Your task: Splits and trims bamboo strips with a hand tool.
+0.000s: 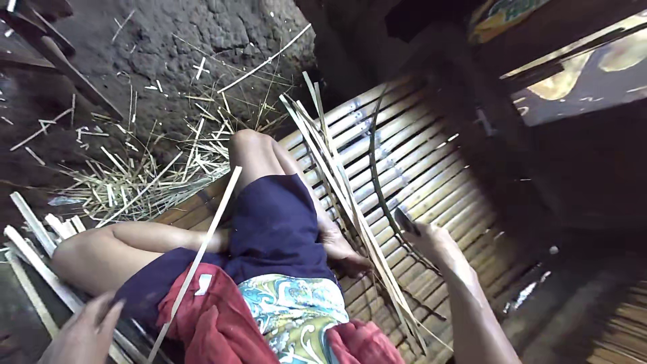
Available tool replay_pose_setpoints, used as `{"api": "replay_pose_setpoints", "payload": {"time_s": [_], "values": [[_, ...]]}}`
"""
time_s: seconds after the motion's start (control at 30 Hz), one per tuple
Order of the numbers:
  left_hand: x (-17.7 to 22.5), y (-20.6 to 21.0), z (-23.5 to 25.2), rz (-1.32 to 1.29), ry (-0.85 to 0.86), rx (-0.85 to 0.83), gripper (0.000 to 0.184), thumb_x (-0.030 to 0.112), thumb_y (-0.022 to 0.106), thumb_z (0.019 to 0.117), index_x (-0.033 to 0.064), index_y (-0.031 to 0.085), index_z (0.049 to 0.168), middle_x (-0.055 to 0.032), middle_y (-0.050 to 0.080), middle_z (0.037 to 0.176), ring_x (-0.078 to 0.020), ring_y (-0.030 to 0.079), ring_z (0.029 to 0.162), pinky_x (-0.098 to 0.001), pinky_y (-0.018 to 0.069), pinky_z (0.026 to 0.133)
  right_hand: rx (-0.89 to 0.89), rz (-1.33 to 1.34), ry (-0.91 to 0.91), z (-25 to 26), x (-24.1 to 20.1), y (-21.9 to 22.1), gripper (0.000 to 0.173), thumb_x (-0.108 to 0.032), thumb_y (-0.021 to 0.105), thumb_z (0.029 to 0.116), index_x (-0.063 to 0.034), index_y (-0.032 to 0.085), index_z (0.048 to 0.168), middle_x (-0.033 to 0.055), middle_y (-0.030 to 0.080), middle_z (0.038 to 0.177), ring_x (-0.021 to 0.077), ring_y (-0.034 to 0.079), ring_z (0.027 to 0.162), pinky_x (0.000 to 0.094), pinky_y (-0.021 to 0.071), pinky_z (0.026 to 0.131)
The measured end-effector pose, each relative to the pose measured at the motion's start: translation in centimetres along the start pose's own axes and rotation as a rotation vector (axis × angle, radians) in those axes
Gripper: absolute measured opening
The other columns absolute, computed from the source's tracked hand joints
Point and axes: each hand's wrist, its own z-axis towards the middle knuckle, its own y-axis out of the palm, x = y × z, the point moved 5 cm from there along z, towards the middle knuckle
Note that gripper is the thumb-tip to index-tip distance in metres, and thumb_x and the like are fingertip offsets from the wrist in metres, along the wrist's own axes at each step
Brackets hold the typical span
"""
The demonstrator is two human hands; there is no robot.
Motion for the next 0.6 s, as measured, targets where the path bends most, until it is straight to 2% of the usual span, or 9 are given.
{"api": "replay_pose_setpoints", "payload": {"time_s": [0.07,0.17,0.23,0.27,0.3,0.37,0.4,0.47,0.6], "values": [[7.8,-0.2,4.5,-0.185,0.224,0.211,0.047,0.025,0.049,0.1084,-0.0077,0.053,0.141,-0.0362,0.057,0.133,-0.0544,0.056,0.123,-0.0687,0.0423,0.103,0.080,0.020,-0.081,-0.1,-3.5,-1.3,0.031,-0.022,0.053,0.1075,0.0020,0.066,0.122,0.0322,0.067,0.110,0.0515,0.064,0.106,0.0700,0.0452,0.089],[18.1,1.5,10.0,-0.300,0.296,0.152,0.056,0.029,0.050,0.1086,0.0008,0.037,0.155,-0.0303,0.045,0.150,-0.0486,0.052,0.131,-0.0642,0.0434,0.106,0.142,0.112,-0.248,0.5,-7.6,-1.2,0.030,-0.022,0.053,0.1077,-0.0024,0.068,0.124,0.0279,0.067,0.111,0.0471,0.065,0.101,0.0674,0.0480,0.087],[22.9,2.8,11.9,-0.340,0.365,0.122,0.053,0.027,0.051,0.1086,0.0019,0.040,0.154,-0.0295,0.048,0.147,-0.0480,0.058,0.123,-0.0645,0.0471,0.101,0.102,0.199,-0.327,0.6,-10.0,-0.4,0.030,-0.019,0.052,0.1079,-0.0039,0.067,0.128,0.0253,0.067,0.112,0.0419,0.067,0.097,0.0625,0.0510,0.088],[24.2,3.3,12.2,-0.375,0.404,0.132,0.046,0.021,0.052,0.1079,0.0025,0.049,0.149,-0.0294,0.054,0.141,-0.0472,0.061,0.119,-0.0634,0.0488,0.099,0.065,0.242,-0.359,0.3,-11.3,0.2,0.029,-0.019,0.051,0.1081,-0.0031,0.066,0.127,0.0230,0.068,0.103,0.0368,0.068,0.089,0.0573,0.0533,0.084],[24.7,3.6,12.2,-0.412,0.450,0.151,0.038,0.015,0.053,0.1067,0.0030,0.057,0.142,-0.0282,0.060,0.132,-0.0454,0.064,0.114,-0.0617,0.0510,0.095,0.010,0.294,-0.388,-0.1,-12.7,0.7,0.029,-0.019,0.050,0.1087,-0.0021,0.064,0.128,0.0186,0.068,0.095,0.0289,0.067,0.080,0.0495,0.0548,0.078],[24.0,3.9,10.9,-0.547,0.478,0.095,0.033,0.013,0.055,0.1056,0.0037,0.063,0.137,-0.0220,0.066,0.120,-0.0341,0.068,0.100,-0.0506,0.0561,0.089,-0.120,0.455,-0.464,-1.2,-15.3,1.6,0.030,-0.018,0.045,0.1105,-0.0004,0.061,0.129,0.0066,0.068,0.086,0.0107,0.065,0.066,0.0299,0.0572,0.066],[23.3,4.1,9.9,-0.666,0.465,0.018,0.032,0.013,0.057,0.1051,0.0047,0.063,0.136,-0.0162,0.066,0.113,-0.0237,0.067,0.085,-0.0404,0.0578,0.076,-0.194,0.569,-0.521,-2.0,-16.5,2.0,0.029,-0.017,0.042,0.1107,-0.0005,0.059,0.128,0.0026,0.068,0.084,0.0061,0.064,0.061,0.0244,0.0570,0.062],[22.2,4.4,7.7,-0.946,0.417,-0.164,0.028,0.010,0.061,0.1017,0.0054,0.064,0.129,-0.0063,0.067,0.100,-0.0081,0.060,0.066,-0.0243,0.0525,0.059,-0.352,0.777,-0.646,-3.9,-19.1,2.4,0.021,-0.013,0.041,0.1086,-0.0040,0.060,0.112,-0.0028,0.067,0.075,0.0032,0.060,0.053,0.0197,0.0542,0.054],[21.8,4.2,4.7,-1.187,0.408,-0.252,0.012,0.008,0.067,0.0972,0.0037,0.069,0.108,0.0013,0.064,0.086,0.0007,0.054,0.059,-0.0135,0.0474,0.053,-0.687,0.883,-0.918,-7.4,-23.3,1.7,0.020,-0.011,0.041,0.1011,-0.0144,0.061,0.098,-0.0081,0.064,0.070,-0.0009,0.056,0.049,0.0144,0.0506,0.048]]}}
